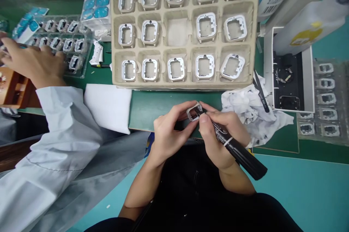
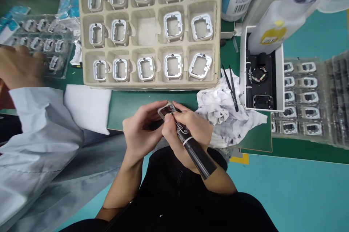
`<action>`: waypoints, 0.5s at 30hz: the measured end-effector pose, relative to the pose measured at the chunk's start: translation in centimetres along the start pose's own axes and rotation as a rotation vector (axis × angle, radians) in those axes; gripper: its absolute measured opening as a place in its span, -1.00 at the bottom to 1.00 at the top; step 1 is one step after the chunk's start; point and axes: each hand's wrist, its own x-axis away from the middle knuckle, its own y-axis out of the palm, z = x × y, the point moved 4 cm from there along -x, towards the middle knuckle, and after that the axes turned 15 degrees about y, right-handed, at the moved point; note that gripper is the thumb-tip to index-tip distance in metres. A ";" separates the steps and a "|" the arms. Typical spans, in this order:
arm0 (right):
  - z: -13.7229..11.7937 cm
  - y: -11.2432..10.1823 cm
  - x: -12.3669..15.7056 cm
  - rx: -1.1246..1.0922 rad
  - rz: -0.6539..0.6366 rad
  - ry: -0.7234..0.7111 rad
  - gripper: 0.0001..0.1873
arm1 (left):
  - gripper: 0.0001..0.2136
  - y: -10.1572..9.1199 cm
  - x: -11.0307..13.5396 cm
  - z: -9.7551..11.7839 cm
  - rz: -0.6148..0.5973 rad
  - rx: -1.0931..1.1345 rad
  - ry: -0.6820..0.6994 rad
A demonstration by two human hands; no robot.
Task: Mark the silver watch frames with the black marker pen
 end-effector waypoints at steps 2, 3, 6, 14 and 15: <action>0.0 -0.1 0.0 0.017 -0.037 -0.014 -0.85 | -0.59 0.0 0.0 0.0 0.011 0.003 -0.002; 0.0 -0.1 0.0 0.020 -0.053 -0.024 -0.84 | -0.59 0.0 0.0 0.0 0.016 0.001 0.001; 0.0 0.0 0.0 0.002 -0.044 -0.044 -0.85 | -0.59 0.0 0.0 0.1 0.028 0.002 0.006; -0.1 0.1 0.0 0.032 0.000 -0.042 -0.88 | -0.64 0.0 0.1 -0.1 0.012 -0.005 -0.044; -0.2 0.0 0.0 0.045 -0.018 -0.045 -0.88 | -0.64 0.0 0.1 -0.1 0.015 -0.006 -0.042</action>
